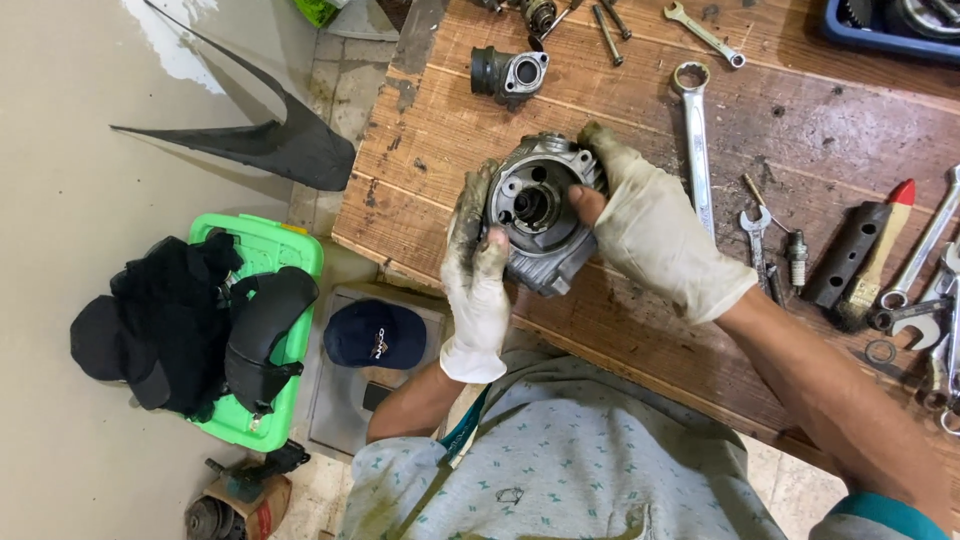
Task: The person assembles a small engine cylinder head by hand, inserting a circular metal component into the cylinder bore. They then use a wrench to tighten a bolt on the side of the assembly. The person rotates the engine part to inspect the fit and alignment of the installed component.
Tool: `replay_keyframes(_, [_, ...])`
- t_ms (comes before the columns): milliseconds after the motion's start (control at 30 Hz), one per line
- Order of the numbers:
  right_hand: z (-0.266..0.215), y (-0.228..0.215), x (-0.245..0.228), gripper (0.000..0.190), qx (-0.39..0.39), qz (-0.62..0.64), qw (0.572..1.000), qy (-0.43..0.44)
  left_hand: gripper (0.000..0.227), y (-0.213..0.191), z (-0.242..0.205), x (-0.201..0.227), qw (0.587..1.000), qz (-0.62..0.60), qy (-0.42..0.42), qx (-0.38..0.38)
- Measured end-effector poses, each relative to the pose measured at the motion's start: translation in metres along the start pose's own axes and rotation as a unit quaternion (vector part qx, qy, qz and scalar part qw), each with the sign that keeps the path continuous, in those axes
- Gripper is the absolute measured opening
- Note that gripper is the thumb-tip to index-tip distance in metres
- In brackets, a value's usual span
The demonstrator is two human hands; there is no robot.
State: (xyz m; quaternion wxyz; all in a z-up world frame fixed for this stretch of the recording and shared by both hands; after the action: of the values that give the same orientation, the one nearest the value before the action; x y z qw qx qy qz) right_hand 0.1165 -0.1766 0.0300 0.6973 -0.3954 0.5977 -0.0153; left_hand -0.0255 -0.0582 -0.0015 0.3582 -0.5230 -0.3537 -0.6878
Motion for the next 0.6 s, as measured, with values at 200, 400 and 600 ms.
replay_keyframes(200, [0.023, 0.008, -0.012, 0.057, -0.042, -0.016, 0.999, -0.01, 0.054, -0.006, -0.003, 0.01, 0.995, -0.07, -0.05, 0.05])
replay_keyframes(400, [0.044, 0.022, -0.017, 0.052, -0.079, -0.01, 0.994, -0.072, 0.058, -0.021, -0.014, 0.009, 0.998, 0.004, -0.047, 0.048])
replay_keyframes(600, [0.05, 0.03, -0.023, 0.049, -0.115, 0.05, 0.984, -0.123, 0.07, -0.041, -0.021, -0.007, 0.99, -0.066, -0.111, 0.047])
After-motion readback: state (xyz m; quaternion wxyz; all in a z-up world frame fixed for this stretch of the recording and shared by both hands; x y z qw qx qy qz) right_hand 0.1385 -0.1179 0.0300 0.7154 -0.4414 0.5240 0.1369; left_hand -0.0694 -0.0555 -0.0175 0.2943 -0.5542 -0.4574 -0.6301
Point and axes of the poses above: each hand's wrist, its own z-axis towards the middle knuckle, its own y-axis out of the palm, x = y × z, the point moved 7 cm from there along z, towards the middle knuckle, and after that the axes turned 15 degrees about x, right-handed, at the moved point
